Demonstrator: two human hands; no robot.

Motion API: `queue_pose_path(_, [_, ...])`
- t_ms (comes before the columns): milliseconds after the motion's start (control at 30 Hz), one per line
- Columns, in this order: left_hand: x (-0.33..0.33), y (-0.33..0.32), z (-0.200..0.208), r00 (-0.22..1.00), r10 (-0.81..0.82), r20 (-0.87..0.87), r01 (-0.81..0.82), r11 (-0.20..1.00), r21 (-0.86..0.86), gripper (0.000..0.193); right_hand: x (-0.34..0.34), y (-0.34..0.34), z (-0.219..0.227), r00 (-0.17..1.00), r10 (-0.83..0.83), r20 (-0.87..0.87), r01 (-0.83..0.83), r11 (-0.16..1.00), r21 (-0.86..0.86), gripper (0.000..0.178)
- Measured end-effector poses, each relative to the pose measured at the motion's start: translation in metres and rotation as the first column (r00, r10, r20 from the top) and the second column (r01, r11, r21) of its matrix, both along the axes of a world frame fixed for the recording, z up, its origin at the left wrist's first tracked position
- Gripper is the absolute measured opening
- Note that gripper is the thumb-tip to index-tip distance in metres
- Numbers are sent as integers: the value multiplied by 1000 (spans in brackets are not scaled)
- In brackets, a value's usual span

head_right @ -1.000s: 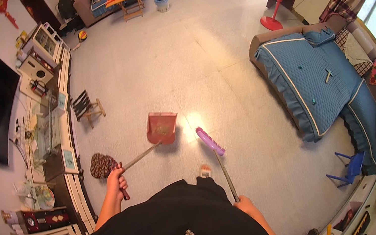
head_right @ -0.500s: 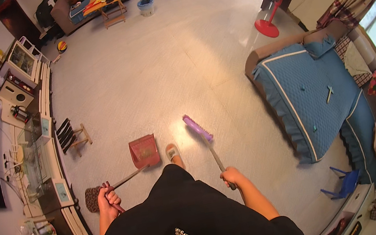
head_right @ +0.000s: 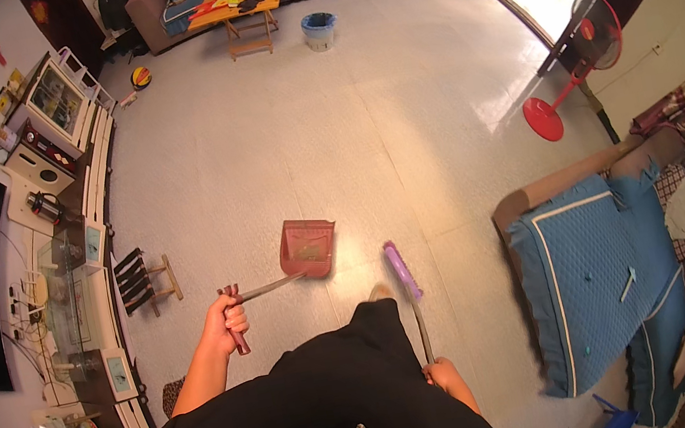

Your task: The person sweeps the floor using a broom and dustpan, then picks up a fly swatter and moves a wooden table.

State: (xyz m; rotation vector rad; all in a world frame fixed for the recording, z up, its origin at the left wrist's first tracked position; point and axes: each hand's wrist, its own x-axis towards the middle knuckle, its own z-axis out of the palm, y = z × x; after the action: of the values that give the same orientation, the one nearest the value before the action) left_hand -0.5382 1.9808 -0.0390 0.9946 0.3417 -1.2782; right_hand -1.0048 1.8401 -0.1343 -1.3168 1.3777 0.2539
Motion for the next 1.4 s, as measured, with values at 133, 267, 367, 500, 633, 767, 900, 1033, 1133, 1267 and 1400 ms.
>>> queue_pose_path(133, [37, -98, 12, 993, -47, 111, 44, 998, 34, 12, 44, -82, -3, 970, -225, -95, 232, 970, 70, 15])
queue_pose_path(267, [63, -186, 32, 980, -85, 181, 77, 996, 50, 22, 72, -173, -28, 987, -90, -131, 77, 992, -104, 36])
queue_pose_path(367, [82, -255, 45, 973, -54, 224, 49, 998, 26, 21, 111, -251, -22, 987, -115, -115, 111, 993, -41, 34])
queue_pose_path(500, [111, -347, 67, 963, -46, 266, 47, 999, 4, 20, 138, -355, -33, 986, 132, 101, -127, 990, -60, 15])
queue_pose_path(633, [145, -429, 81, 889, -89, 450, 74, 996, 50, 14, 189, -441, -9, 993, -108, 49, 101, 987, 124, 11])
queue_pose_path(767, [201, -517, 80, 840, -105, 533, 93, 994, 50, 13, 237, -507, -5, 985, -158, 62, 151, 983, 107, 13])
queue_pose_path(900, [260, -610, 78, 777, -122, 618, 100, 993, 70, 10, 285, -550, 13, 994, -99, 50, 95, 993, 73, 14])
queue_pose_path(1033, [316, -720, 68, 594, -264, 760, 209, 963, 172, 29, 294, -579, -22, 997, -45, -68, 30, 978, -208, 32])
queue_pose_path(1133, [395, -772, -13, -149, -236, 960, 81, 965, 250, 41, 362, -605, 14, 990, -23, -136, 10, 995, -95, 41])
queue_pose_path(1267, [419, -851, -15, -266, -452, 852, 150, 853, 500, 50, 378, -633, 3, 981, -54, -188, 40, 996, -78, 43])
queue_pose_path(1400, [446, -895, -22, -506, -669, 545, 103, 580, 808, 43, 377, -642, -20, 985, -103, -136, 96, 994, -59, 47])
